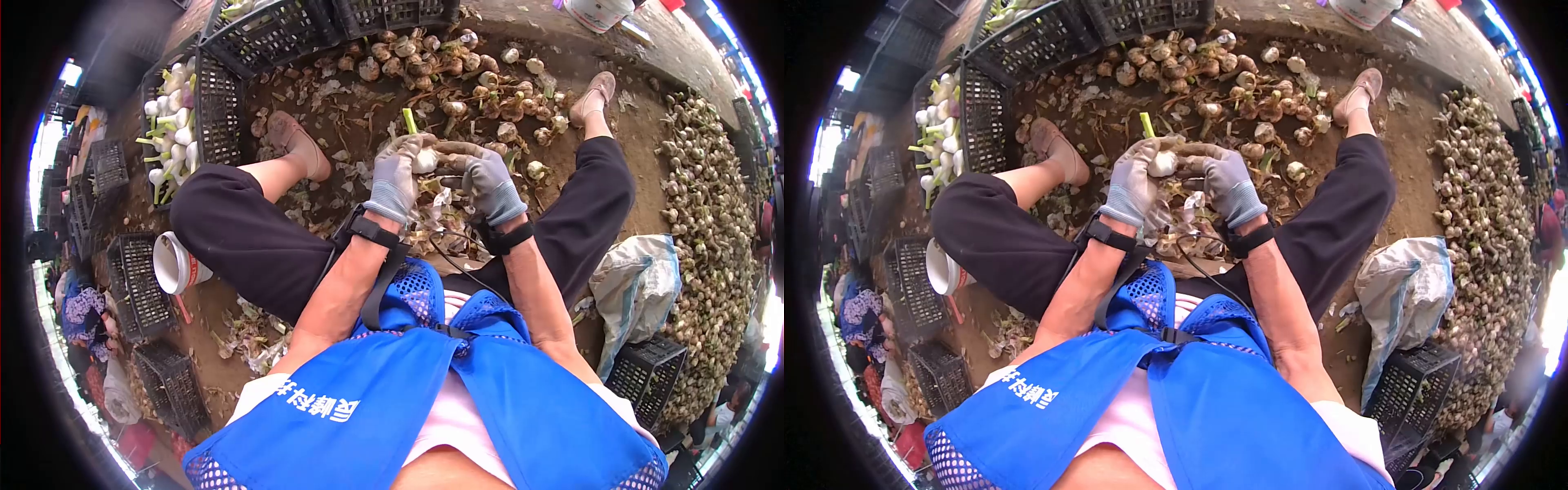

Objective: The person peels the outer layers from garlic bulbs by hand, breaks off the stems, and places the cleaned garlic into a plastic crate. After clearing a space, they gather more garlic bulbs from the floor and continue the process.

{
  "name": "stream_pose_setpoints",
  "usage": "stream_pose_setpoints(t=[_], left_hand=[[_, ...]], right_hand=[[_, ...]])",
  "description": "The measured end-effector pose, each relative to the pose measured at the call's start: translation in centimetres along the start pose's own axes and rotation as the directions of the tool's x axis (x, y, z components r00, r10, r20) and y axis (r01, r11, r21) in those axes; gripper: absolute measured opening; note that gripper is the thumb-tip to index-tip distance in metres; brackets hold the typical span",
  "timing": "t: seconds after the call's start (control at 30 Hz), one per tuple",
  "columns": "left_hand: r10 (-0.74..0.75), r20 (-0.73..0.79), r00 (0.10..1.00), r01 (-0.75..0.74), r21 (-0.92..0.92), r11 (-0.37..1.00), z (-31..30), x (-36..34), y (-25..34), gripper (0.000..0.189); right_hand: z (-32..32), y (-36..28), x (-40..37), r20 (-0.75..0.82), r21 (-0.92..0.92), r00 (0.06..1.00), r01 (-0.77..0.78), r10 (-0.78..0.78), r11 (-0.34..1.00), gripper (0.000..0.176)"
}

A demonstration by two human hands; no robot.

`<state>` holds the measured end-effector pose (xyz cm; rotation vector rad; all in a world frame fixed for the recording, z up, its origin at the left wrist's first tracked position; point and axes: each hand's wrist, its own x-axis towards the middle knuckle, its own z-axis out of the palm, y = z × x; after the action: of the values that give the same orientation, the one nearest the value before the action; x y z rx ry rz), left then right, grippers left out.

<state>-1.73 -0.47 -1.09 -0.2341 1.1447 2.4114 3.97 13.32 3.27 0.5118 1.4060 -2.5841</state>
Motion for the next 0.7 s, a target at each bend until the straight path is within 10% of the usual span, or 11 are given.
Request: stream_pose_setpoints(t=[0.07,0.13,0.27,0.3,0.37,0.53,0.67,0.7], left_hand=[[0.016,-0.011,1.0,-0.016,-0.006,1.0,0.3,0.1,-0.1,0.016],[0.109,-0.103,0.989,-0.088,0.186,0.979,0.9,0.0,-0.3,0.012],[0.157,0.006,0.988,-0.142,0.466,0.873,1.7,-0.9,0.0,0.008],[0.163,0.015,0.986,-0.153,0.454,0.878,1.7,-1.0,0.0,0.008],[0.123,0.038,0.992,-0.129,0.381,0.916,1.6,-1.4,0.5,0.009],[0.017,0.133,0.991,-0.007,-0.07,0.998,1.2,-1.5,1.2,0.015],[0.002,0.176,0.984,0.044,-0.26,0.965,0.2,-1.1,1.6,0.02],[-0.05,0.185,0.982,0.12,-0.393,0.912,0.0,-0.9,2.0,0.022]], right_hand=[[-0.2,0.2,0.3,0.023,0.055,1.0,-0.015,0.014,0.998,0.025],[0.4,0.6,0.9,-0.037,-0.584,0.966,0.188,-0.257,0.79,0.027],[1.2,2.5,1.3,0.031,-0.886,0.832,0.28,-0.554,0.37,0.029],[0.9,2.4,1.5,0.031,-0.886,0.83,0.28,-0.556,0.369,0.029],[0.1,2.2,2.1,-0.178,-0.531,0.952,0.12,-0.249,0.839,0.026],[-4.0,6.4,4.7,-0.236,-0.449,0.97,-0.164,0.06,0.878,0.018],[-4.2,7.6,4.2,0.073,-0.997,0.968,0.071,0.238,0.019,0.024],[-4.7,8.7,4.4,0.097,-0.995,0.95,0.095,0.298,0.023,0.026]])
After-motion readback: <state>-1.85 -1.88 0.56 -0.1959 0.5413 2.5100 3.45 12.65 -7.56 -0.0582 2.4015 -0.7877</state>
